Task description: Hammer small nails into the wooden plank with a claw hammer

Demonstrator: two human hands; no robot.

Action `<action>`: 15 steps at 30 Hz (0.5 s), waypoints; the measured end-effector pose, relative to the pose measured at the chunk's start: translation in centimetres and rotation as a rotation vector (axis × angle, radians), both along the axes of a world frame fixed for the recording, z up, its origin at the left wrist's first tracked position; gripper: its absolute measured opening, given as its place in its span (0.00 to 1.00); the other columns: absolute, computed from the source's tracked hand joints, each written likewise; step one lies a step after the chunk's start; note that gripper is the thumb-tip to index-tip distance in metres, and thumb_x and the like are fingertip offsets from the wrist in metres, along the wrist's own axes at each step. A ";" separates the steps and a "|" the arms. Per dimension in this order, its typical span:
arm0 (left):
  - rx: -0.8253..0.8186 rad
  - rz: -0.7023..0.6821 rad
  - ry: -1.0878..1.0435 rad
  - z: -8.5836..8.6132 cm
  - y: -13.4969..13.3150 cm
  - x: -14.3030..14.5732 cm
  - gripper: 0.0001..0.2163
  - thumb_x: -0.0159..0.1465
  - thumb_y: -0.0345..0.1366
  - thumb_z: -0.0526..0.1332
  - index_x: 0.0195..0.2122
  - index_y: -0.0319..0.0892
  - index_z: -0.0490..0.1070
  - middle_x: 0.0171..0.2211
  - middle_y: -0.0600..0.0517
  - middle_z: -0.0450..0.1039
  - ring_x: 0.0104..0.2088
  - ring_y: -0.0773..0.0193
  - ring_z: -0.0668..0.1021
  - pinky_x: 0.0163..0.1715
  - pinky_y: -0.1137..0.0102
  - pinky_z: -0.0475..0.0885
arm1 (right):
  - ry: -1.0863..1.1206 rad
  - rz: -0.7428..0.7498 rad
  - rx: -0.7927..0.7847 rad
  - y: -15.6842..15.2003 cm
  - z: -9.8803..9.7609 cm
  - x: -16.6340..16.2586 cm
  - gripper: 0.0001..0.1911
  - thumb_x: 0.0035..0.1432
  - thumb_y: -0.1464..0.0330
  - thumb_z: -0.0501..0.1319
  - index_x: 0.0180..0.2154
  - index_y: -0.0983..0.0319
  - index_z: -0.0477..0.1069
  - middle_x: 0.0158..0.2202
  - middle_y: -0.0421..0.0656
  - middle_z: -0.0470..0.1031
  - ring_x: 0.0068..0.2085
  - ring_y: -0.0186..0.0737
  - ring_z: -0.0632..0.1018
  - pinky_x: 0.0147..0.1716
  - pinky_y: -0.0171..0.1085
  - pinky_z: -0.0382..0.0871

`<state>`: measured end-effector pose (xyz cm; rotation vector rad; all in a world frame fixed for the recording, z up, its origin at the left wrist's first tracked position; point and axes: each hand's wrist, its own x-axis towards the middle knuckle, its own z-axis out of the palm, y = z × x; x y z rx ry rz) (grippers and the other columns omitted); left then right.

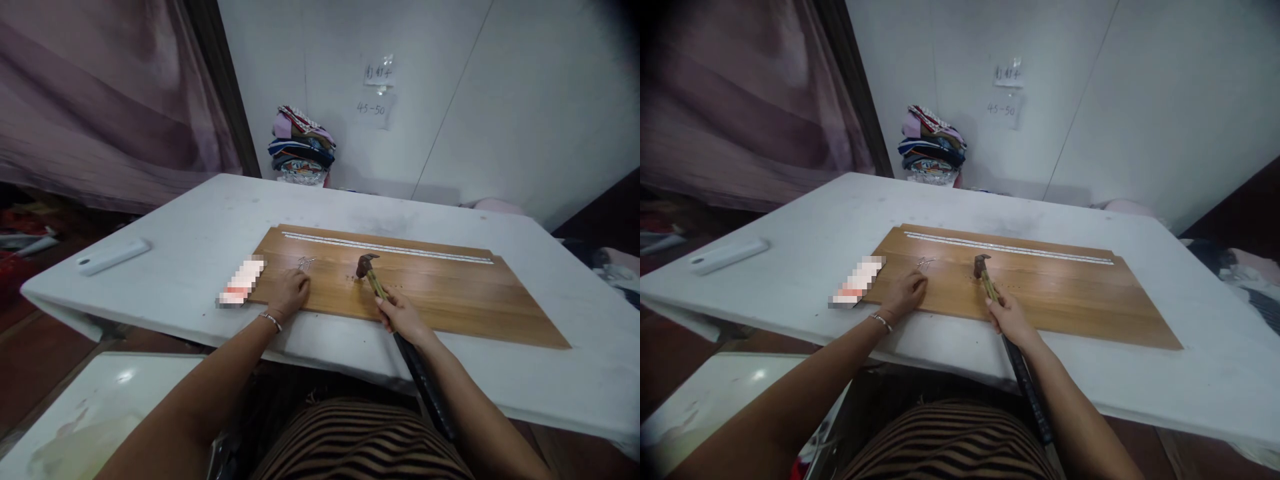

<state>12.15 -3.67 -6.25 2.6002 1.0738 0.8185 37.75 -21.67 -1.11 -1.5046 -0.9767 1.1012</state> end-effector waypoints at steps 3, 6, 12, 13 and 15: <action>0.007 -0.002 0.012 0.1 0.0 0.0 0.09 0.66 0.31 0.56 0.34 0.43 0.75 0.37 0.47 0.76 0.40 0.57 0.76 0.44 0.62 0.71 | 0.005 0.019 -0.004 0.0 -0.3 0.1 0.30 0.55 0.58 0.63 0.57 0.63 0.69 0.20 0.31 0.64 0.15 0.31 0.62 0.13 0.32 0.58; 0.009 0.002 0.015 0.0 0.0 0.0 0.09 0.67 0.31 0.56 0.34 0.43 0.76 0.38 0.47 0.77 0.40 0.57 0.76 0.44 0.62 0.71 | -0.001 0.024 -0.007 -0.1 -0.5 0.1 0.30 0.56 0.58 0.63 0.57 0.64 0.69 0.19 0.31 0.64 0.15 0.31 0.62 0.13 0.32 0.58; 0.009 0.006 0.019 0.2 -0.1 0.0 0.09 0.67 0.32 0.56 0.34 0.42 0.75 0.38 0.47 0.77 0.40 0.58 0.76 0.44 0.63 0.71 | -0.014 -0.001 -0.018 -0.1 -0.5 0.2 0.30 0.55 0.58 0.62 0.57 0.64 0.68 0.18 0.31 0.63 0.15 0.31 0.62 0.13 0.32 0.58; 0.009 0.004 0.019 0.2 -0.1 0.0 0.09 0.67 0.32 0.56 0.34 0.42 0.75 0.38 0.47 0.77 0.40 0.58 0.76 0.44 0.63 0.71 | -0.016 -0.009 -0.019 -0.1 -0.5 0.2 0.30 0.55 0.58 0.62 0.58 0.64 0.68 0.18 0.31 0.63 0.15 0.31 0.62 0.13 0.32 0.58; 0.008 0.003 0.020 0.2 -0.1 0.0 0.09 0.67 0.32 0.55 0.35 0.42 0.76 0.38 0.47 0.77 0.40 0.58 0.76 0.44 0.63 0.71 | -0.014 -0.014 -0.021 -0.1 -0.3 0.2 0.31 0.56 0.59 0.62 0.59 0.65 0.67 0.19 0.31 0.63 0.15 0.31 0.62 0.13 0.32 0.59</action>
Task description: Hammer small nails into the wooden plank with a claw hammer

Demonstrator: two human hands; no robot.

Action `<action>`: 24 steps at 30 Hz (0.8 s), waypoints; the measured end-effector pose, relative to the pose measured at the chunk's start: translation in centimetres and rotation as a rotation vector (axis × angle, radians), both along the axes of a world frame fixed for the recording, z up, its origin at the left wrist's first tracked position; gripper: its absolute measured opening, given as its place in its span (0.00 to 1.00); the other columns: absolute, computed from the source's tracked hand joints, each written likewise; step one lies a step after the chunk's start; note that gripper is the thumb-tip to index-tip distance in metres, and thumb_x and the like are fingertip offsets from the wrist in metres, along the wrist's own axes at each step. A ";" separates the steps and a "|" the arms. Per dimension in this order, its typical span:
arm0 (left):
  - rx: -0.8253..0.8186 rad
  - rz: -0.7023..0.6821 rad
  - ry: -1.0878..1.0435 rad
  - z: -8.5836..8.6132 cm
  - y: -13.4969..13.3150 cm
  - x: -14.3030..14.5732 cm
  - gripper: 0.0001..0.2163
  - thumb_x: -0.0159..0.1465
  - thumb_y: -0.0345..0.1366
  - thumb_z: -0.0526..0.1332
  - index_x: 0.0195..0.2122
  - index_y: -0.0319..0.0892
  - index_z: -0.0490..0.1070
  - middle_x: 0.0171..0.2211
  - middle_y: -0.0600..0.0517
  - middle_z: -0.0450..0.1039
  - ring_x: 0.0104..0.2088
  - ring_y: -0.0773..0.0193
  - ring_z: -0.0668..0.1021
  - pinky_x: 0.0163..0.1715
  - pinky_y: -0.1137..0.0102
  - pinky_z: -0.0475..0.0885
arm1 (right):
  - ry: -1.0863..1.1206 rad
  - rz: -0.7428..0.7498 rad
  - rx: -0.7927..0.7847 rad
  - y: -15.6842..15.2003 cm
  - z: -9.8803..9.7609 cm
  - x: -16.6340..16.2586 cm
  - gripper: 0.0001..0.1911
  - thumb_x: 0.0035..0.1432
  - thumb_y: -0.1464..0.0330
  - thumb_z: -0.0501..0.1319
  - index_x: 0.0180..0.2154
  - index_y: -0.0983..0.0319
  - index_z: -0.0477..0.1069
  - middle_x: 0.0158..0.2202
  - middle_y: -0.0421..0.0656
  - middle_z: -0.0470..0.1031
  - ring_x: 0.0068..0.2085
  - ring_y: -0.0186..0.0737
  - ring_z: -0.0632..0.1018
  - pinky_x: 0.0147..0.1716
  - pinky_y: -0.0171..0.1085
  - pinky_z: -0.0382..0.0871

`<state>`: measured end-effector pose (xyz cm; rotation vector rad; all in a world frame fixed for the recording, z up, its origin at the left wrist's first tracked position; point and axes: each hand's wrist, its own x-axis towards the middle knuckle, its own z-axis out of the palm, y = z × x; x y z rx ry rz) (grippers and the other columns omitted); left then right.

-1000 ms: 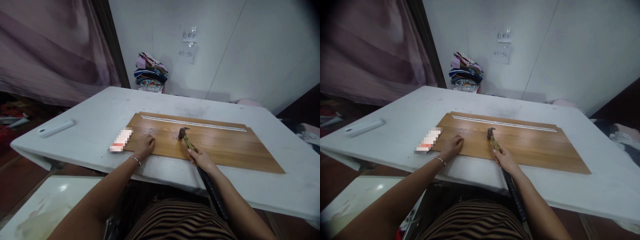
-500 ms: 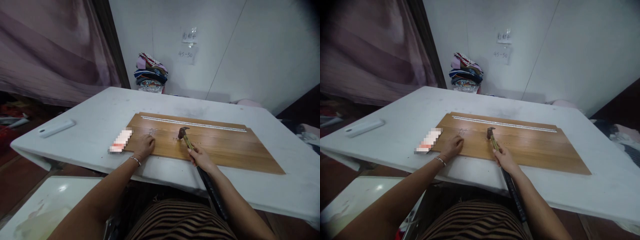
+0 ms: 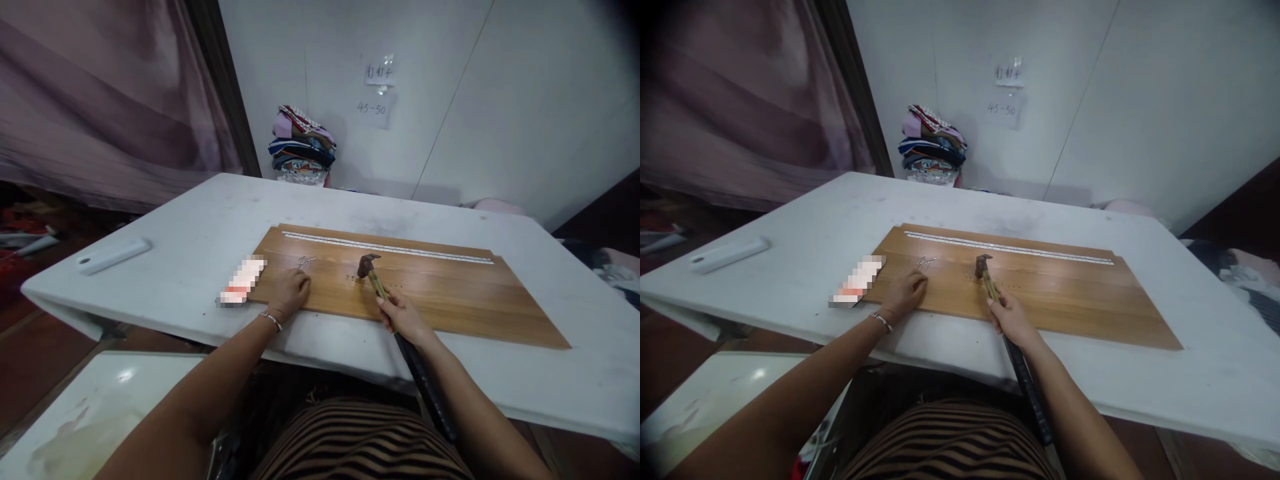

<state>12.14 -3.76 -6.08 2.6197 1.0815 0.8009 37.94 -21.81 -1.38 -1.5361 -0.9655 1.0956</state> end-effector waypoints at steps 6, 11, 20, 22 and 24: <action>0.001 0.008 -0.007 -0.2 0.1 0.0 0.09 0.67 0.32 0.56 0.34 0.42 0.76 0.37 0.47 0.77 0.40 0.57 0.76 0.44 0.62 0.71 | 0.009 0.018 0.025 0.1 0.3 0.0 0.30 0.55 0.59 0.62 0.58 0.64 0.68 0.20 0.31 0.63 0.16 0.31 0.62 0.12 0.32 0.58; -0.002 0.006 -0.010 -0.2 0.1 0.0 0.09 0.67 0.32 0.56 0.34 0.43 0.76 0.37 0.48 0.76 0.40 0.58 0.76 0.44 0.62 0.71 | -0.004 0.036 0.012 0.0 -0.1 -0.2 0.28 0.56 0.58 0.62 0.55 0.64 0.69 0.19 0.31 0.63 0.15 0.31 0.62 0.13 0.32 0.59; 0.006 -0.002 -0.011 -0.2 0.2 -0.1 0.09 0.67 0.32 0.56 0.33 0.43 0.75 0.37 0.48 0.77 0.39 0.58 0.76 0.43 0.63 0.71 | 0.022 0.008 -0.002 -0.1 -0.3 -0.1 0.30 0.55 0.57 0.63 0.57 0.63 0.68 0.19 0.31 0.64 0.15 0.31 0.62 0.13 0.32 0.57; 0.008 -0.002 -0.011 -0.3 0.2 -0.1 0.09 0.67 0.32 0.56 0.34 0.43 0.75 0.38 0.48 0.77 0.39 0.58 0.76 0.43 0.63 0.71 | 0.025 -0.004 0.002 0.0 -0.2 -0.1 0.32 0.55 0.58 0.63 0.58 0.64 0.67 0.19 0.31 0.64 0.15 0.32 0.62 0.12 0.32 0.58; 0.012 0.004 -0.011 -0.4 0.3 -0.1 0.09 0.67 0.32 0.56 0.35 0.43 0.76 0.38 0.48 0.77 0.40 0.58 0.76 0.44 0.62 0.71 | 0.022 -0.006 0.005 0.0 0.0 0.0 0.32 0.54 0.58 0.63 0.59 0.64 0.67 0.20 0.31 0.64 0.16 0.31 0.62 0.12 0.32 0.58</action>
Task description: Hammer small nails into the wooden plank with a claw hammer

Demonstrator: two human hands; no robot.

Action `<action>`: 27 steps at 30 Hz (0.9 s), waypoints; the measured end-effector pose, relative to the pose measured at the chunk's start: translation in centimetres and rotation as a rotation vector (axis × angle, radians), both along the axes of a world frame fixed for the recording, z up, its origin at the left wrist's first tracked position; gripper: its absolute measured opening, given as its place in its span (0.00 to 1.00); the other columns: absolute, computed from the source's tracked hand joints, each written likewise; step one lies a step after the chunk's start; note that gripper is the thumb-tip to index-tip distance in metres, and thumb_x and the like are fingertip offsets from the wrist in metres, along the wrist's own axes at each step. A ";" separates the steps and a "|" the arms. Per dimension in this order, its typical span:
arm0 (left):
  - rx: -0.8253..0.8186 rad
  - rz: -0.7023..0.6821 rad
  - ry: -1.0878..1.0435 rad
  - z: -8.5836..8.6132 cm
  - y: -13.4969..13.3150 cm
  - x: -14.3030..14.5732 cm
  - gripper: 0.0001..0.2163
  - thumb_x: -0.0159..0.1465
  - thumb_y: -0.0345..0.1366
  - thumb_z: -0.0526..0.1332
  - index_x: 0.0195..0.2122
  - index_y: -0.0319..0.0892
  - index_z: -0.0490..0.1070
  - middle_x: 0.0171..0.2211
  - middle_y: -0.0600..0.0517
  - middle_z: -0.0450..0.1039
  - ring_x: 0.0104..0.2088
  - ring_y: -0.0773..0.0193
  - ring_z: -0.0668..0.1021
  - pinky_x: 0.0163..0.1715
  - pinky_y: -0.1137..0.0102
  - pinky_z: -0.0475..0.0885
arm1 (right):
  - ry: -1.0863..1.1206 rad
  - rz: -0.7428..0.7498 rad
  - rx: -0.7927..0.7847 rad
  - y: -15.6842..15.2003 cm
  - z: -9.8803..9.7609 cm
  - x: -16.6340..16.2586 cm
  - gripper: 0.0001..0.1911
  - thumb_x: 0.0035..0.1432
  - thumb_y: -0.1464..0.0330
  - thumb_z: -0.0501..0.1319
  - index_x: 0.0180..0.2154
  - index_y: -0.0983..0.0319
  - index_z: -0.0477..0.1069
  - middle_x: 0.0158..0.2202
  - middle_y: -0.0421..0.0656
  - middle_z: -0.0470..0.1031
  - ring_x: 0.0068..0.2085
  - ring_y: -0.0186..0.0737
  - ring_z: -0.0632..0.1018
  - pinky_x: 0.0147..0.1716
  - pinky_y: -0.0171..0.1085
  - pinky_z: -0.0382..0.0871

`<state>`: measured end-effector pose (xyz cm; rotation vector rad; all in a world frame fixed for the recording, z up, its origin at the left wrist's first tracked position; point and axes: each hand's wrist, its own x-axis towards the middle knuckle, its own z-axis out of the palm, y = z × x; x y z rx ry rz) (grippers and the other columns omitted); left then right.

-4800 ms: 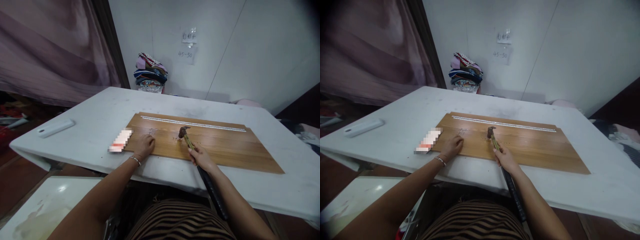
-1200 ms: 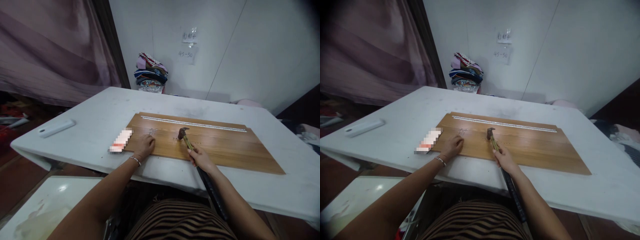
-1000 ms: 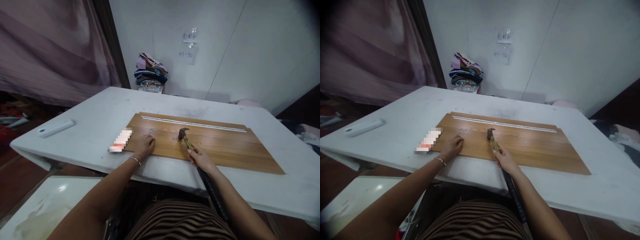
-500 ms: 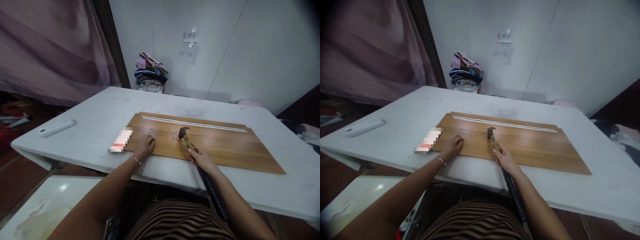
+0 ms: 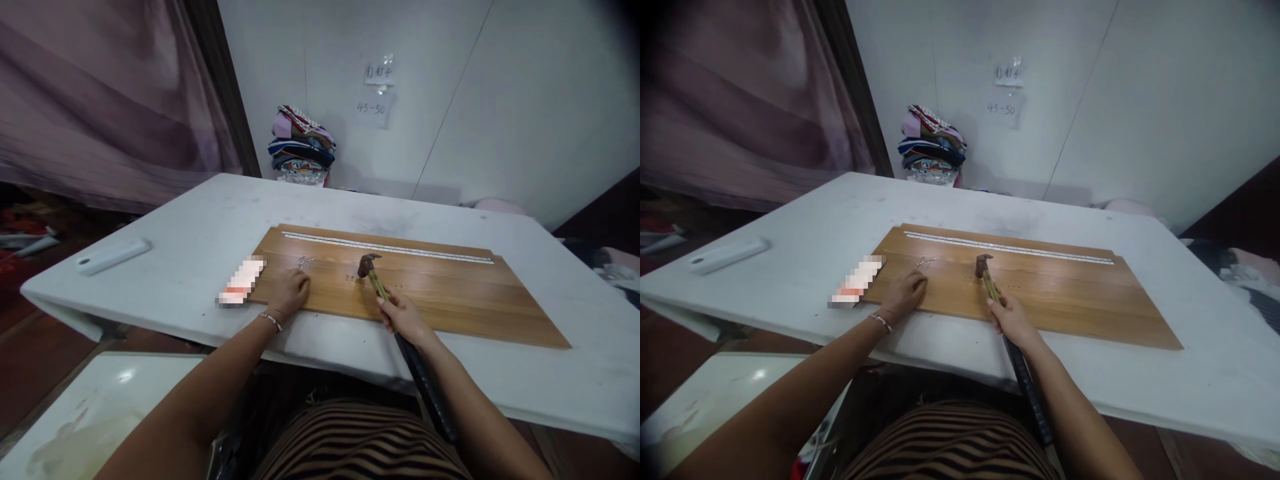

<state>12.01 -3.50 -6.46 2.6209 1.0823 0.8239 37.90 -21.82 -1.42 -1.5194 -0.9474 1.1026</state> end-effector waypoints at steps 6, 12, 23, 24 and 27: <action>-0.015 0.006 0.008 0.1 -0.1 0.1 0.09 0.67 0.32 0.56 0.35 0.43 0.76 0.38 0.48 0.77 0.40 0.58 0.76 0.45 0.62 0.72 | -0.020 0.016 0.000 0.0 0.5 -0.2 0.31 0.54 0.57 0.62 0.57 0.64 0.67 0.20 0.30 0.63 0.16 0.30 0.62 0.13 0.32 0.59; -0.023 0.011 0.004 0.2 -0.2 0.1 0.09 0.67 0.32 0.55 0.34 0.43 0.75 0.38 0.47 0.76 0.40 0.58 0.76 0.45 0.62 0.72 | -0.027 0.035 -0.010 -0.1 0.3 -0.4 0.32 0.54 0.56 0.61 0.57 0.64 0.67 0.19 0.30 0.63 0.15 0.30 0.61 0.13 0.32 0.59; -0.034 -0.003 0.004 0.1 -0.1 0.1 0.09 0.67 0.32 0.56 0.34 0.43 0.76 0.38 0.48 0.77 0.40 0.58 0.75 0.45 0.62 0.71 | -0.005 0.022 0.009 -0.1 0.1 -0.1 0.30 0.56 0.57 0.62 0.58 0.62 0.67 0.19 0.31 0.62 0.15 0.31 0.61 0.13 0.31 0.59; -0.033 -0.005 0.005 0.1 -0.1 0.0 0.09 0.67 0.32 0.55 0.34 0.43 0.76 0.38 0.48 0.77 0.40 0.58 0.75 0.45 0.62 0.71 | -0.005 0.021 0.013 -0.1 0.1 -0.1 0.31 0.56 0.58 0.62 0.59 0.62 0.67 0.19 0.31 0.62 0.16 0.31 0.61 0.13 0.31 0.59; -0.022 0.002 0.000 0.1 -0.1 0.0 0.09 0.67 0.32 0.55 0.35 0.43 0.76 0.38 0.47 0.77 0.40 0.58 0.76 0.45 0.62 0.71 | -0.007 0.015 0.018 -0.1 0.3 -0.1 0.32 0.56 0.58 0.63 0.60 0.63 0.67 0.19 0.31 0.62 0.16 0.30 0.62 0.13 0.31 0.59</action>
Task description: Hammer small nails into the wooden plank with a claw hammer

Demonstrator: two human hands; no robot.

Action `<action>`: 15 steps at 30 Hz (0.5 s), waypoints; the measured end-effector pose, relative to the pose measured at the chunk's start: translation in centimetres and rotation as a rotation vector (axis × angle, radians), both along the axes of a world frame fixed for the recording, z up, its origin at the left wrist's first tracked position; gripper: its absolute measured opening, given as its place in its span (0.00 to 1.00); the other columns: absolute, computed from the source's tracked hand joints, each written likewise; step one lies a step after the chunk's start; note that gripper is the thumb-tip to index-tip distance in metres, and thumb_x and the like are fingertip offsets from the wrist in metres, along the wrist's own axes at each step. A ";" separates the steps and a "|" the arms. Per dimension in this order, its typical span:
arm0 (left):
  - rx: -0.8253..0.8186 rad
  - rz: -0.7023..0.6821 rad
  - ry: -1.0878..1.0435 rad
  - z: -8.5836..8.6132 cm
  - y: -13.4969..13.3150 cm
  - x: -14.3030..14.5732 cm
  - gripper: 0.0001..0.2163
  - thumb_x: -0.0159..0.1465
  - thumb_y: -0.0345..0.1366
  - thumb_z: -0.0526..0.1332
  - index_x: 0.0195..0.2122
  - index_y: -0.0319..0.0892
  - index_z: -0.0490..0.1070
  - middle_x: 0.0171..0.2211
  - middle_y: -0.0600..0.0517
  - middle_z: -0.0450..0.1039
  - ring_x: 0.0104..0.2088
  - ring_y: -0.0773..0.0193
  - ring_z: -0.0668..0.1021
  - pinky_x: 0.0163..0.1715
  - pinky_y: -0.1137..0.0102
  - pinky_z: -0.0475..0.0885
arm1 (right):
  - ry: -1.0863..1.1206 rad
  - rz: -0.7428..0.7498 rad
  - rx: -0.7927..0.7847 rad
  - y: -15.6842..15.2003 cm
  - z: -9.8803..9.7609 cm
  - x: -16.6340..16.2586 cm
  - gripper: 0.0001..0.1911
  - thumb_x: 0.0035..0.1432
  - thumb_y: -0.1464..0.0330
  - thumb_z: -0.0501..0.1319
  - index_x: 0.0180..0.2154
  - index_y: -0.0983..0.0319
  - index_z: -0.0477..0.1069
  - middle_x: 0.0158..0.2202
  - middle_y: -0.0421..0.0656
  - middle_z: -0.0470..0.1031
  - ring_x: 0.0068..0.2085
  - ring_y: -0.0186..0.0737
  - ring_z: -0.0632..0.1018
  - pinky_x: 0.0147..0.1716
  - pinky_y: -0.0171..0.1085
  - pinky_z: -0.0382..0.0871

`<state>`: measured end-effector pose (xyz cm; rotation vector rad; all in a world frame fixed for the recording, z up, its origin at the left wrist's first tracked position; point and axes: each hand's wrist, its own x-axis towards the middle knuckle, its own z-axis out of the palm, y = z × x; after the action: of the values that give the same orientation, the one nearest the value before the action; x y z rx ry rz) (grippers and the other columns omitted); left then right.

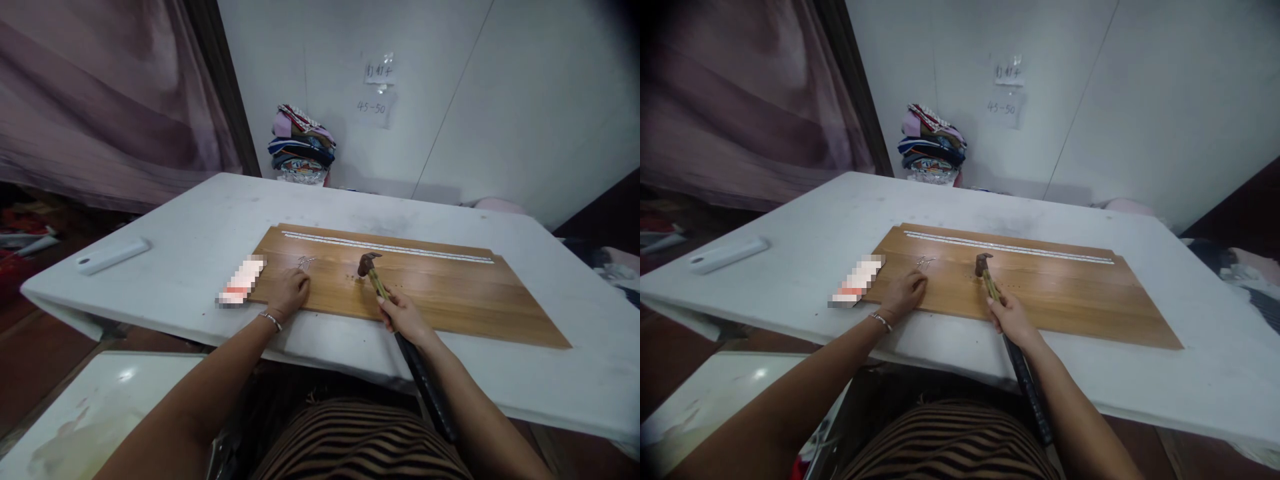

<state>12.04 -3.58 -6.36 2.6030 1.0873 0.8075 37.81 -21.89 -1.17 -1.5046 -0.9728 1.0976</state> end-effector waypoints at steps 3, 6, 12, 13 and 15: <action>0.003 0.006 0.000 0.0 0.0 0.0 0.09 0.67 0.32 0.56 0.35 0.43 0.76 0.38 0.47 0.77 0.40 0.57 0.76 0.45 0.62 0.71 | 0.000 0.000 -0.003 0.0 0.0 0.0 0.32 0.55 0.58 0.63 0.59 0.64 0.67 0.19 0.31 0.62 0.16 0.31 0.61 0.13 0.32 0.58; 0.001 0.003 0.003 0.1 -0.1 0.1 0.09 0.67 0.32 0.56 0.34 0.43 0.76 0.38 0.47 0.77 0.40 0.57 0.76 0.44 0.62 0.71 | -0.007 0.006 -0.007 0.0 -0.1 -0.1 0.32 0.55 0.57 0.62 0.59 0.64 0.67 0.18 0.30 0.62 0.15 0.31 0.61 0.13 0.32 0.58; 0.000 0.004 -0.001 0.3 -0.2 0.1 0.09 0.67 0.32 0.56 0.35 0.43 0.76 0.38 0.47 0.77 0.40 0.57 0.76 0.45 0.62 0.71 | -0.002 0.026 -0.017 0.0 -0.4 -0.2 0.32 0.56 0.57 0.62 0.60 0.63 0.67 0.18 0.30 0.62 0.15 0.30 0.61 0.13 0.31 0.58; -0.004 0.003 -0.001 0.3 -0.2 0.1 0.09 0.67 0.32 0.56 0.35 0.43 0.76 0.38 0.47 0.77 0.40 0.58 0.76 0.45 0.62 0.71 | -0.001 0.026 -0.017 0.0 -0.5 -0.1 0.32 0.56 0.57 0.62 0.59 0.63 0.68 0.18 0.31 0.62 0.15 0.30 0.61 0.13 0.31 0.58; -0.012 0.000 -0.005 0.3 -0.2 0.1 0.09 0.67 0.32 0.56 0.35 0.43 0.76 0.38 0.48 0.77 0.40 0.58 0.76 0.45 0.62 0.71 | 0.000 0.022 -0.016 -0.1 -0.5 -0.1 0.31 0.55 0.57 0.62 0.58 0.63 0.68 0.18 0.31 0.62 0.15 0.30 0.61 0.13 0.31 0.58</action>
<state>12.19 -3.80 -6.09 2.5903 1.0869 0.8044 37.69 -21.95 -1.64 -1.5103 -0.9853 1.1237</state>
